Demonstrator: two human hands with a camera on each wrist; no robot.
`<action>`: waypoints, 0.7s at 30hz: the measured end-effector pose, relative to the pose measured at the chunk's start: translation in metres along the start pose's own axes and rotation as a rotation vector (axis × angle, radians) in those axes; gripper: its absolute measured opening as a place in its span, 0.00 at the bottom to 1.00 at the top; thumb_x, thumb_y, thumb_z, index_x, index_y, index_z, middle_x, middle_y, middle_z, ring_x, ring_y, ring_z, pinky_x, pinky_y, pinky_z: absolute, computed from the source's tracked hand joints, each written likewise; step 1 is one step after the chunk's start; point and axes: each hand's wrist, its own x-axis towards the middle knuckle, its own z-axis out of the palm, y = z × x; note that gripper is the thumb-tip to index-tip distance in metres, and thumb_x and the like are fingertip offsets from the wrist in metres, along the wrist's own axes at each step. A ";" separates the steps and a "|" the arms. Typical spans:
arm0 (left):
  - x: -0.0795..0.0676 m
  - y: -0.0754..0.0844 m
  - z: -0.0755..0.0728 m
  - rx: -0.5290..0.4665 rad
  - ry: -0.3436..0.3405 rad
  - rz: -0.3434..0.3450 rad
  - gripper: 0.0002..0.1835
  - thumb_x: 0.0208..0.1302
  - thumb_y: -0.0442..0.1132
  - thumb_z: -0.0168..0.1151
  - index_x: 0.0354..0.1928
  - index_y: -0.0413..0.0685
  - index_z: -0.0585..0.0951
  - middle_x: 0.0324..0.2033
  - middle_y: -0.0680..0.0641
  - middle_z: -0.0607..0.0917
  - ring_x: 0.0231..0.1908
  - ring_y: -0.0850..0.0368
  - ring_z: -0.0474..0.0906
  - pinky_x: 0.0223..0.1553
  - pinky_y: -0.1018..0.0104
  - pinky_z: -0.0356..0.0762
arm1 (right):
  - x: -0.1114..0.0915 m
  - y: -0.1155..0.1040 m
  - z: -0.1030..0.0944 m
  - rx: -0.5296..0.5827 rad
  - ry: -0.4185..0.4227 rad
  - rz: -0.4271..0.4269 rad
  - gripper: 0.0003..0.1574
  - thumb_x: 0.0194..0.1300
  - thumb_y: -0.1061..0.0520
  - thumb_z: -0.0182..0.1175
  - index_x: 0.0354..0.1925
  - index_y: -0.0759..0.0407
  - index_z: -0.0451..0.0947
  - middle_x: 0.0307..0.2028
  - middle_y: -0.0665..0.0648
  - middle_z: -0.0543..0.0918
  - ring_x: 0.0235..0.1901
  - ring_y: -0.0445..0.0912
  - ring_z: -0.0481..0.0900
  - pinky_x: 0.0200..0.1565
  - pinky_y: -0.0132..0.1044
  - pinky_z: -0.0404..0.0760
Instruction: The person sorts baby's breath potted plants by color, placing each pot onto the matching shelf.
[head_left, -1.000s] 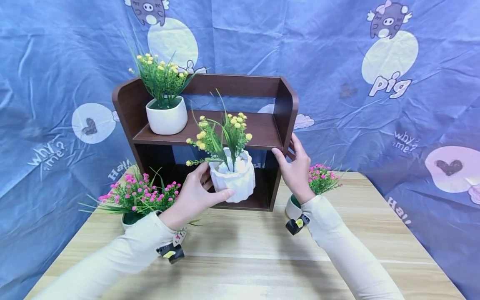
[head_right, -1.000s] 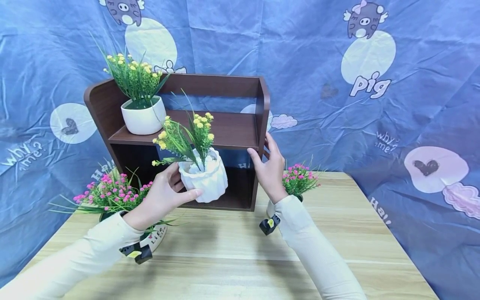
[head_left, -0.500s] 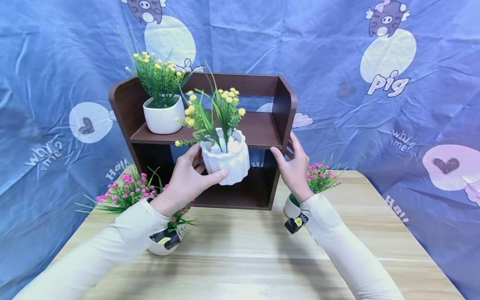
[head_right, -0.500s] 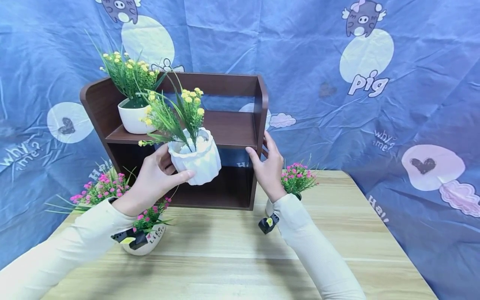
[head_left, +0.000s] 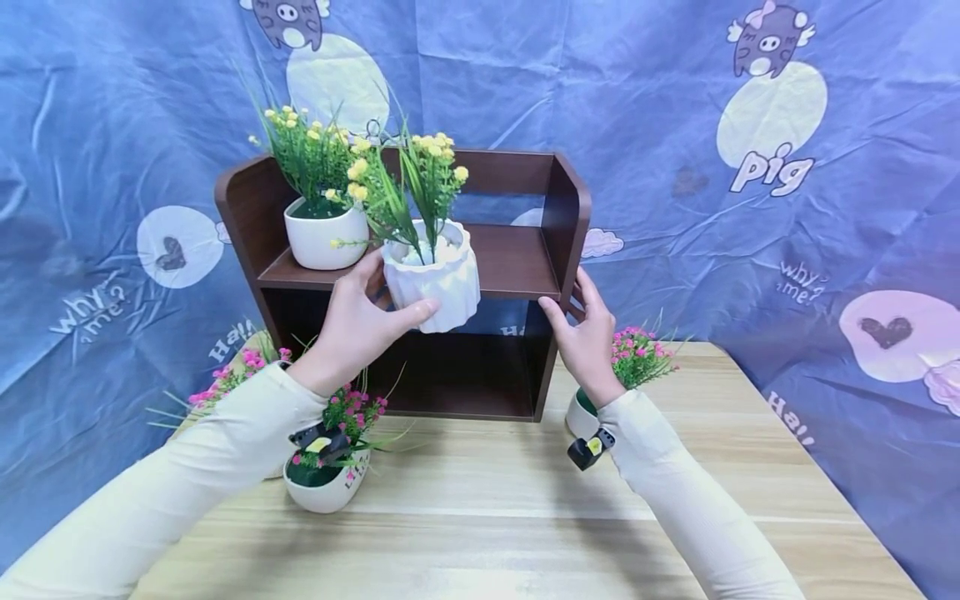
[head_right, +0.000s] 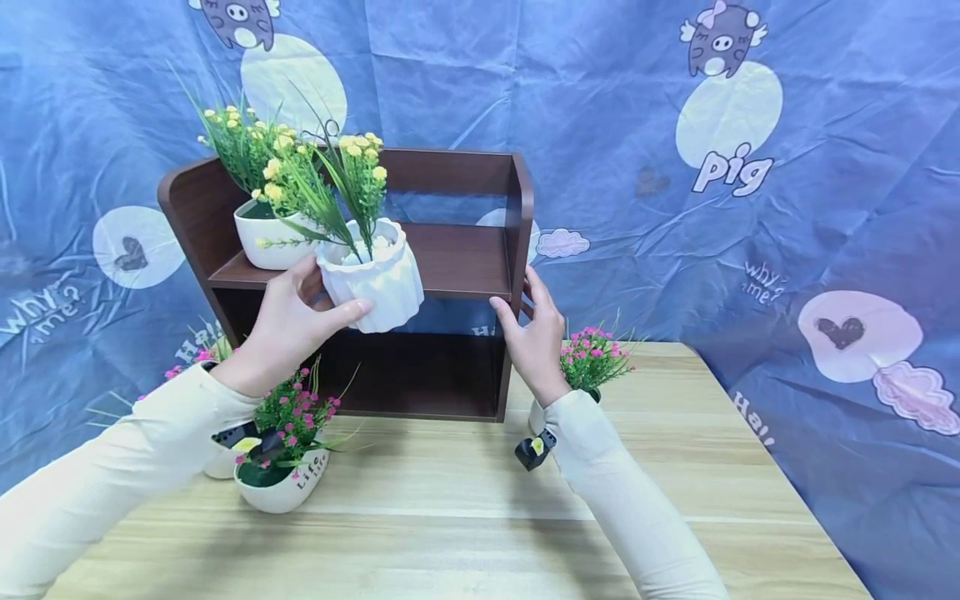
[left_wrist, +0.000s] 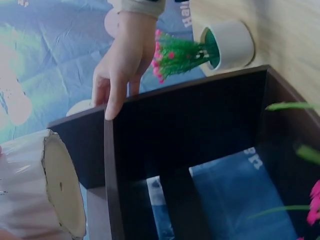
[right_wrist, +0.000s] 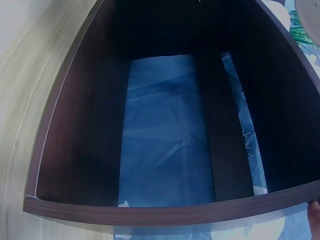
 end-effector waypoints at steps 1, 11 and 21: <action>0.003 0.001 -0.001 -0.006 0.002 0.001 0.38 0.52 0.35 0.73 0.65 0.40 0.67 0.57 0.45 0.76 0.56 0.55 0.74 0.62 0.61 0.70 | 0.000 0.000 0.000 -0.001 0.001 -0.001 0.35 0.61 0.65 0.64 0.65 0.66 0.66 0.56 0.68 0.77 0.56 0.58 0.76 0.54 0.51 0.77; 0.035 0.007 -0.001 -0.038 0.041 -0.013 0.38 0.53 0.36 0.71 0.66 0.43 0.66 0.56 0.44 0.77 0.55 0.54 0.75 0.57 0.63 0.74 | 0.001 0.036 0.004 0.019 0.017 -0.005 0.35 0.61 0.57 0.66 0.66 0.52 0.68 0.57 0.56 0.78 0.56 0.49 0.77 0.55 0.43 0.78; 0.063 -0.002 0.000 0.117 0.126 -0.021 0.40 0.51 0.44 0.74 0.66 0.48 0.67 0.54 0.48 0.79 0.51 0.58 0.76 0.53 0.64 0.75 | -0.002 0.000 0.003 0.025 0.028 -0.003 0.33 0.61 0.67 0.63 0.64 0.71 0.66 0.56 0.70 0.76 0.55 0.60 0.76 0.55 0.52 0.76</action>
